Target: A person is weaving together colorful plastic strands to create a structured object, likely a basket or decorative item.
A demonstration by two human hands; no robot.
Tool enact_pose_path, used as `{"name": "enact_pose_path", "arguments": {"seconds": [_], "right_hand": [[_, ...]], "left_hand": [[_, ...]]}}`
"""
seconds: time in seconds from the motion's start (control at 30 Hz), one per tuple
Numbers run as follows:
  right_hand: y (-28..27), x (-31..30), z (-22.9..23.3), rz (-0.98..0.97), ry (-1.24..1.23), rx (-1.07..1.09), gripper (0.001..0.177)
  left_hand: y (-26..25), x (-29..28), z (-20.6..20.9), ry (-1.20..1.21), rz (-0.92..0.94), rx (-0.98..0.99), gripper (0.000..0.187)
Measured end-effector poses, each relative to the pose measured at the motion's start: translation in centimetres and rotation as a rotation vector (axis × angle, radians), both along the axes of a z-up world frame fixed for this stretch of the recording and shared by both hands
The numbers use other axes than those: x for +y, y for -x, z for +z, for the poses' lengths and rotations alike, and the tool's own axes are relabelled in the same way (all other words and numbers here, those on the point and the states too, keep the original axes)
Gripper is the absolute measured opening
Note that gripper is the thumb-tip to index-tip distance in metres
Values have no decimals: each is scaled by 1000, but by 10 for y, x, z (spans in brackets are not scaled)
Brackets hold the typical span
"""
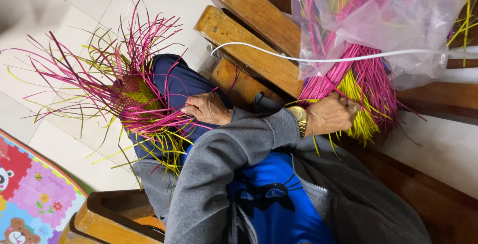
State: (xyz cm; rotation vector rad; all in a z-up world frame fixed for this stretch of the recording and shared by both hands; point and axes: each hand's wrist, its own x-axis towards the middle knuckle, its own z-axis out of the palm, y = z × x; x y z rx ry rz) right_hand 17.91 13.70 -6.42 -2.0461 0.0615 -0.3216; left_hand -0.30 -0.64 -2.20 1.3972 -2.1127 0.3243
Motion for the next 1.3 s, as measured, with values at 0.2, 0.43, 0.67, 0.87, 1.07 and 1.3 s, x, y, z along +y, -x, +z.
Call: {"name": "enact_pose_path", "arguments": {"seconds": [0.2,0.43,0.67,0.87,1.07,1.3], "right_hand": [[0,1,-2,-1,-11,-3,18],[4,-11,3,-9,-101,-116,26],[8,-12,-22,20,-223,-257,39],[23,0,-116,99,-345,-356,51],[37,14,123,359,532,-57,34],[56,56,217,502,28,-503,15]], "left_hand": [[-14,8,34,-116,-65,118,13],[-33,39,116,-553,-78,446,25],[-87,125,148,-555,-201,1110,6],[-183,241,152,-305,323,1231,9],[-203,368,139,-69,798,1127,7],[-166,423,114,212,904,1214,8]]}}
